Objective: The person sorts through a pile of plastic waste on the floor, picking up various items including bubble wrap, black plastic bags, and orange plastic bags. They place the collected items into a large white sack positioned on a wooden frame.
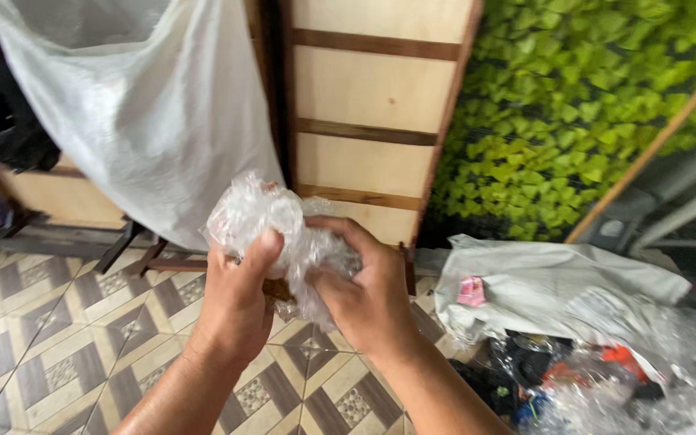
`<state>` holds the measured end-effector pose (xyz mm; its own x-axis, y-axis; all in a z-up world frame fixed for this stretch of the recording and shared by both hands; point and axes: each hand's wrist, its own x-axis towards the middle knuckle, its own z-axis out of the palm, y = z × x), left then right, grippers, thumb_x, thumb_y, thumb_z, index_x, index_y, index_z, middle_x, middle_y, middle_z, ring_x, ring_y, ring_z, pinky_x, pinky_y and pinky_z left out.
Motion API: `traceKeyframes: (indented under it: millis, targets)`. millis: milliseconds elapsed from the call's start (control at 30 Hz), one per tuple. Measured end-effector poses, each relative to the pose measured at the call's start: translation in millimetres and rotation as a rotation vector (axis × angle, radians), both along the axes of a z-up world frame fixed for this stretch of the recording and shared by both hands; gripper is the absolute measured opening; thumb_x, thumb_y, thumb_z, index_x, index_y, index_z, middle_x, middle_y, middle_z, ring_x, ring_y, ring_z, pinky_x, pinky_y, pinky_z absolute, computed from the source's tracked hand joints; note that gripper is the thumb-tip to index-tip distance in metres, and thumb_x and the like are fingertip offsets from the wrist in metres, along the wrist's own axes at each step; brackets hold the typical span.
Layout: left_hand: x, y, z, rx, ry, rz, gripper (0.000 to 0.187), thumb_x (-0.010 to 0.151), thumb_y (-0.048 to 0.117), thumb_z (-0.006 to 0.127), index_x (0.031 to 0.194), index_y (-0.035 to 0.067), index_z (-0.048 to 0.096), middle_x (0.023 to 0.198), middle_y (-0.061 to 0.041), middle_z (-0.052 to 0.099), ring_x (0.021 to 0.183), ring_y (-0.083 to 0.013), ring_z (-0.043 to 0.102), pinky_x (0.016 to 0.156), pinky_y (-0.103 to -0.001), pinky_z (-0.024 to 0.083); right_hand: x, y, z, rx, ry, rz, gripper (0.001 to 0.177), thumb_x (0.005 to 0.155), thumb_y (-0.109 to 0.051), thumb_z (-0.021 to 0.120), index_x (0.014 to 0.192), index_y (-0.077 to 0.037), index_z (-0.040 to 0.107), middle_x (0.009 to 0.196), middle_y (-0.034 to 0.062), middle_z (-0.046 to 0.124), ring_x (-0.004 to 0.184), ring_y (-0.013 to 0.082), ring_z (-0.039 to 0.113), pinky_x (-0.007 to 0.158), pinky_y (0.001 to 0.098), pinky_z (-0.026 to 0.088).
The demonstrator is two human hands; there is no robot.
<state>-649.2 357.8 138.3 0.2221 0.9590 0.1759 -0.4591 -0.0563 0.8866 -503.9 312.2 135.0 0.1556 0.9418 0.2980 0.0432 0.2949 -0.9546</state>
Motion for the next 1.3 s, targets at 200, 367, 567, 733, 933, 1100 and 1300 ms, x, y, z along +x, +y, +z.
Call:
traceKeyframes:
  millis: [200,367,567,733,933,1100,1300]
  targets:
    - [-44,22,10,0.198,0.220,0.226,0.067,0.070,-0.001,0.072,0.133,0.004,0.050,0.112,-0.003,0.063,0.100,-0.0141,0.064,0.087,-0.030,0.055,-47,56,20,0.018,-0.108,0.233,0.048,0.079,0.002,0.062,0.126,0.000,0.069,0.111,0.0106,0.079,0.102,0.0165,0.074,0.093,0.0304,0.058]
    - [-83,56,12,0.074,0.199,0.390,0.028,0.077,-0.005,0.065,0.105,-0.002,0.066,0.092,-0.007,0.070,0.079,-0.0177,0.068,0.068,-0.032,0.055,-49,97,34,0.043,-0.072,0.708,0.069,0.084,-0.010,0.073,0.148,-0.008,0.046,0.140,0.0088,0.060,0.126,0.0185,0.058,0.108,0.0354,0.045]
    - [-128,108,15,0.084,0.216,0.610,0.021,0.079,-0.007,0.061,0.098,0.000,0.061,0.087,-0.008,0.067,0.072,-0.0194,0.066,0.060,-0.035,0.055,-68,164,2,-0.116,0.137,0.689,0.056,0.087,-0.025,0.075,0.139,-0.013,0.059,0.129,0.0079,0.070,0.101,0.0155,0.068,0.077,0.0299,0.057]
    - [-159,164,15,0.041,0.135,0.725,0.026,0.074,-0.009,0.057,0.097,0.001,0.060,0.090,-0.009,0.068,0.077,-0.0205,0.071,0.067,-0.037,0.059,-43,250,-30,-0.218,0.222,0.421,0.028,0.094,-0.033,0.071,0.094,-0.006,0.073,0.067,0.0031,0.059,0.053,0.0070,0.051,0.042,0.0208,0.039]
    - [-153,210,0,0.002,0.119,0.783,0.025,0.074,-0.009,0.057,0.097,0.001,0.060,0.090,-0.010,0.066,0.076,-0.0211,0.068,0.065,-0.039,0.056,-28,329,-37,-0.094,0.105,0.279,0.055,0.103,-0.044,0.053,0.066,-0.003,0.057,0.056,-0.0014,0.049,0.050,0.0077,0.044,0.047,0.0245,0.032]
    - [-158,243,-1,0.018,0.174,0.779,0.022,0.077,-0.007,0.059,0.096,0.003,0.059,0.088,-0.007,0.064,0.074,-0.0170,0.066,0.061,-0.035,0.057,-28,375,-28,-0.105,0.256,0.348,0.029,0.099,-0.030,0.048,0.096,-0.004,0.060,0.069,0.0031,0.050,0.060,0.0117,0.046,0.051,0.0262,0.036]
    - [-185,290,-12,-0.108,0.199,0.884,0.017,0.078,-0.005,0.060,0.092,0.004,0.064,0.077,-0.006,0.064,0.054,-0.0159,0.056,0.044,-0.032,0.041,-31,411,-18,-0.167,0.129,0.420,0.075,0.069,0.007,0.049,0.138,-0.018,0.034,0.111,0.0055,0.048,0.096,0.0150,0.052,0.078,0.0280,0.048]
